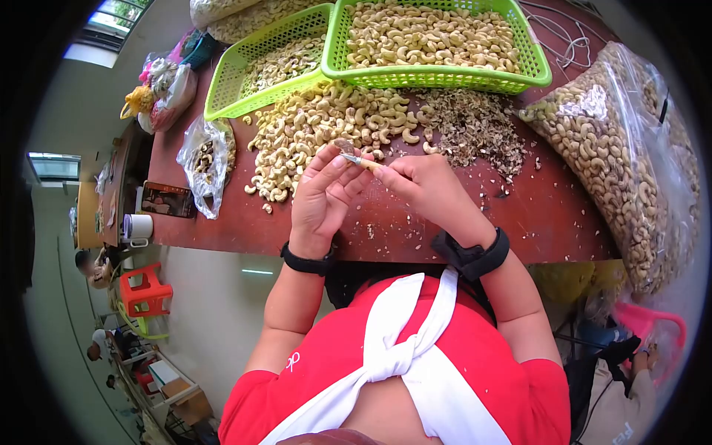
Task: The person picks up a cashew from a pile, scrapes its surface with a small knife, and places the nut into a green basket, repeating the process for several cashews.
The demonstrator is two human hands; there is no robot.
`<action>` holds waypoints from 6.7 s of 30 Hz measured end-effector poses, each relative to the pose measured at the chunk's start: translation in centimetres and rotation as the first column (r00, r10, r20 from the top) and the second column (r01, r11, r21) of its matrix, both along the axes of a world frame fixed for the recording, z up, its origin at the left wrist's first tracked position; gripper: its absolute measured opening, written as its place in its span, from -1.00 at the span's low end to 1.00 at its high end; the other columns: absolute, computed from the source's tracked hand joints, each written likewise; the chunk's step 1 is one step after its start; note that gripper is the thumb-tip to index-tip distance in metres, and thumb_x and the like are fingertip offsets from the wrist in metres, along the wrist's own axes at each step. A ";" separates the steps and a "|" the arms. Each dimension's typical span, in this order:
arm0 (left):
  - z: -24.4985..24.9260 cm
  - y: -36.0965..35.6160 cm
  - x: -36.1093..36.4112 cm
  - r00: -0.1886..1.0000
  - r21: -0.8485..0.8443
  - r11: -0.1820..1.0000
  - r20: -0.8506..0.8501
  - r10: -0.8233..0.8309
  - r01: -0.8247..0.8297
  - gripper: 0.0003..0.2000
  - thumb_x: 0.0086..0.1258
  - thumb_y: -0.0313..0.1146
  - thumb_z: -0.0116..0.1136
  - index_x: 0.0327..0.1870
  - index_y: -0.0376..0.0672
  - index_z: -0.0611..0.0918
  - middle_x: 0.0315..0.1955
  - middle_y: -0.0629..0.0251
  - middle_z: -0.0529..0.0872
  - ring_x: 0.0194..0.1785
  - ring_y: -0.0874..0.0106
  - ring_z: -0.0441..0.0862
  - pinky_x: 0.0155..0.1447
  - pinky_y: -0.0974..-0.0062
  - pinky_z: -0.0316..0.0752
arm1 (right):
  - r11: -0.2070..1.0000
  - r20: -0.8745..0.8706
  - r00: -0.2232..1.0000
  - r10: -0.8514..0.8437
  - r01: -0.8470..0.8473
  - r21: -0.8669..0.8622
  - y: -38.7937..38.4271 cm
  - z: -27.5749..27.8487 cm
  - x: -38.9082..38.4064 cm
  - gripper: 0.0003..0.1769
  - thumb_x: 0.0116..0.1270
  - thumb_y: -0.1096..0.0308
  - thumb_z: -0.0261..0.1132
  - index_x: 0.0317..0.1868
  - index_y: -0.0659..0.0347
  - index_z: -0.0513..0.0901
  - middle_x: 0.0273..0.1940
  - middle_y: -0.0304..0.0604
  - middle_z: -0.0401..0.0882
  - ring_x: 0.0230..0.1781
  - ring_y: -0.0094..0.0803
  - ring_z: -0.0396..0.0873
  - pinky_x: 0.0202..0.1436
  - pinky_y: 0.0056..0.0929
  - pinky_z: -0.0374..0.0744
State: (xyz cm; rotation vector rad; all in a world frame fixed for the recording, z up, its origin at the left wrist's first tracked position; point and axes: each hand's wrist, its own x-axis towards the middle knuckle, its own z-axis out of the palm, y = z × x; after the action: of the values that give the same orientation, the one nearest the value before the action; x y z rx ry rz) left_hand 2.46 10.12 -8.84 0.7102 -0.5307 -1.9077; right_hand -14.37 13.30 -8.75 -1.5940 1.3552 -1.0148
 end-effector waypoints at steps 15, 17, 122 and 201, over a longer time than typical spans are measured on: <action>-0.6 0.4 -0.1 0.999 -0.110 0.993 0.019 0.044 -0.042 -0.88 0.22 -0.56 -0.02 -0.24 -0.31 0.49 -0.33 0.14 0.61 -0.08 0.21 0.56 -0.07 0.34 0.57 | 0.998 -0.060 0.998 -0.016 0.012 -0.056 -0.3 -0.2 0.2 -0.63 0.19 0.18 0.13 -0.61 0.33 0.49 -0.79 -0.10 0.27 -0.79 -0.48 0.24 -0.68 -0.43 0.24; -0.9 0.5 -0.3 0.998 -0.132 0.989 0.020 0.066 -0.063 -0.90 0.22 -0.56 -0.03 -0.26 -0.31 0.48 -0.33 0.14 0.61 -0.09 0.23 0.56 -0.08 0.37 0.57 | 0.998 -0.040 0.999 -0.024 0.021 -0.055 -0.3 -0.5 0.2 -0.63 0.19 0.18 0.13 -0.61 0.33 0.48 -0.79 -0.10 0.27 -0.79 -0.48 0.23 -0.68 -0.42 0.23; -1.1 0.4 -1.9 0.994 -0.095 0.993 0.072 0.078 -0.071 -0.80 0.17 -0.61 0.07 -0.18 -0.23 0.41 -0.29 0.13 0.58 -0.14 0.23 0.57 -0.14 0.36 0.61 | 0.998 0.090 0.996 -0.027 0.021 0.058 0.0 -1.8 -1.2 -0.62 0.20 0.16 0.15 -0.59 0.34 0.51 -0.78 -0.19 0.27 -0.73 -0.59 0.19 -0.66 -0.49 0.22; -1.5 0.8 -1.7 0.996 -0.150 0.987 -0.076 0.051 -0.062 -0.80 0.21 -0.53 0.07 -0.13 -0.13 0.49 -0.22 0.15 0.58 -0.05 0.28 0.53 -0.08 0.31 0.58 | 0.988 0.195 0.977 0.087 -0.110 0.107 0.1 0.1 -1.5 -0.62 0.21 0.14 0.16 -0.52 0.33 0.57 -0.74 -0.32 0.36 -0.70 -0.68 0.30 -0.66 -0.59 0.28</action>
State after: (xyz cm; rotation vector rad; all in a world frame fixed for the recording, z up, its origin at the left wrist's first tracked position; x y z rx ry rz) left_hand 0.76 10.97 -10.33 0.5505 -0.5978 -1.8113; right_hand -15.83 13.35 -8.68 -1.4242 1.1729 -0.9821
